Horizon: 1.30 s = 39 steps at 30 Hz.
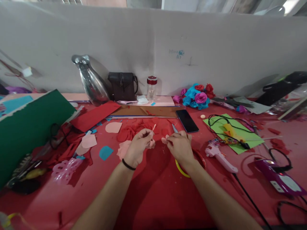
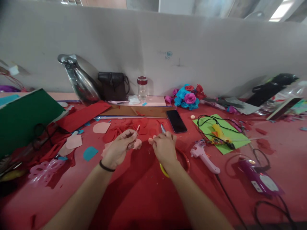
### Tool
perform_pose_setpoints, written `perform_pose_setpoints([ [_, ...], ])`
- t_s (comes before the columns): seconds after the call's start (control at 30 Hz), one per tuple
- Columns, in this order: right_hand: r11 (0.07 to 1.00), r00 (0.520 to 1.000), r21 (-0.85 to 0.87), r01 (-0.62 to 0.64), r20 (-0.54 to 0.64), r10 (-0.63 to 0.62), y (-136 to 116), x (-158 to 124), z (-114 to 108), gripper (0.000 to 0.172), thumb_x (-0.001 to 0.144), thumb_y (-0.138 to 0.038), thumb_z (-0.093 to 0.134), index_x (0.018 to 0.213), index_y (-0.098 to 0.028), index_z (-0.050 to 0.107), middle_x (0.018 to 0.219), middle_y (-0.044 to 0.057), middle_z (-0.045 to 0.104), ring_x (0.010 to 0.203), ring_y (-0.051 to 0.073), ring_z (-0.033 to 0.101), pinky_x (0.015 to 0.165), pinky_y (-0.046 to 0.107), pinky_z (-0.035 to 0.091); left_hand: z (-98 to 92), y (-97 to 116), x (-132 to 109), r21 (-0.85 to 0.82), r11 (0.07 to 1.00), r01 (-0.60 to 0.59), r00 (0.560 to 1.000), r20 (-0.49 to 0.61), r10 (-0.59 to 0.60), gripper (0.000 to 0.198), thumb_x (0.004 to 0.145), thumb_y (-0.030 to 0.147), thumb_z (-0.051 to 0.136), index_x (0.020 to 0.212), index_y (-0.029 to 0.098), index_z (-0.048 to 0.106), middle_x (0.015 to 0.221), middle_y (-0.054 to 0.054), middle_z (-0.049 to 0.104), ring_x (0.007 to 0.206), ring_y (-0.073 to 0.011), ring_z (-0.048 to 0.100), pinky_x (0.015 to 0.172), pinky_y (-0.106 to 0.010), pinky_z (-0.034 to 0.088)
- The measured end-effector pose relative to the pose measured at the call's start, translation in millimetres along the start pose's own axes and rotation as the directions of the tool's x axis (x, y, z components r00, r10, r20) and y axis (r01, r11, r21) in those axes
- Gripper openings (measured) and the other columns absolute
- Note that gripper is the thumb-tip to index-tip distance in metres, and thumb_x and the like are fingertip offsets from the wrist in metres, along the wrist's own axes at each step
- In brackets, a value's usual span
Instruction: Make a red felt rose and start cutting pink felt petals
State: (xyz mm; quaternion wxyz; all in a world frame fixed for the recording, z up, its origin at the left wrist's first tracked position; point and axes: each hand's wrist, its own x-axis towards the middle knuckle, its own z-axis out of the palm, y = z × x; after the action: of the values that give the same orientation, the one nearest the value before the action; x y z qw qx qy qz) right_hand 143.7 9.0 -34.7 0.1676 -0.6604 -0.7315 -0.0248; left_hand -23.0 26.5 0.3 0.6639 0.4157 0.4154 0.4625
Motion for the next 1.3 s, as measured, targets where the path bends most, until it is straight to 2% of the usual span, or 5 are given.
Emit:
perform_pose_setpoints([
  [0.53,0.999,0.999,0.045,-0.017,-0.04,0.019,-4.7,-1.2,-1.2,0.03,0.09,-0.039,0.051,0.074,-0.025,0.074,0.08,0.004,0.071,0.088,0.023,0.05,0.072,0.036,0.022,-6.2,-11.4,6.6,-0.017,0.997,0.078,0.997,0.005,-0.078,0.023,0.069,0.03,0.071,0.067,0.017,0.051,0.048,0.007,0.047,0.044,-0.0057,0.045,0.051,-0.02,0.037],
  [0.7,0.967,0.992,0.256,-0.009,-0.116,0.04,2.3,0.9,1.3,0.025,0.087,-0.032,0.052,0.076,-0.021,0.071,0.083,0.006,0.071,0.085,0.022,0.053,0.074,0.034,0.029,-6.0,-15.8,8.1,0.015,0.997,0.08,0.997,-0.002,-0.08,0.023,0.066,0.031,0.071,0.07,0.015,0.056,0.05,0.005,0.051,0.045,-0.0059,0.044,0.047,-0.019,0.029],
  [0.83,0.777,0.989,0.627,-0.064,-0.066,0.134,-0.1,2.4,-0.6,0.023,0.083,-0.031,0.051,0.073,-0.02,0.068,0.08,0.007,0.07,0.08,0.021,0.057,0.075,0.032,0.039,-1.7,-17.9,6.7,0.036,0.996,0.086,0.996,-0.03,-0.085,0.027,0.058,0.029,0.075,0.077,0.012,0.065,0.051,0.004,0.051,0.046,-0.005,0.039,0.047,-0.02,0.026],
  [1.03,0.198,0.933,0.923,-0.329,0.286,0.219,-11.2,1.7,-3.5,0.018,0.071,-0.036,0.063,0.069,-0.019,0.067,0.071,0.002,0.069,0.072,0.018,0.061,0.071,0.029,0.044,5.3,-16.0,3.9,0.03,0.995,0.094,0.996,-0.006,-0.094,0.035,0.055,0.034,0.078,0.081,0.011,0.07,0.056,0.003,0.053,0.047,-0.0042,0.034,0.047,-0.022,0.021],
  [1.3,0.178,0.93,0.933,-0.312,0.262,0.259,-12.5,2.4,-5.9,0.014,0.068,-0.033,0.065,0.065,-0.019,0.069,0.066,0.0,0.066,0.068,0.015,0.058,0.069,0.027,0.043,5.7,-15.6,3.6,0.015,0.997,0.07,0.996,-0.049,-0.069,0.021,0.054,0.022,0.075,0.071,0.012,0.067,0.053,0.003,0.055,0.046,-0.0044,0.039,0.048,-0.021,0.026],
])
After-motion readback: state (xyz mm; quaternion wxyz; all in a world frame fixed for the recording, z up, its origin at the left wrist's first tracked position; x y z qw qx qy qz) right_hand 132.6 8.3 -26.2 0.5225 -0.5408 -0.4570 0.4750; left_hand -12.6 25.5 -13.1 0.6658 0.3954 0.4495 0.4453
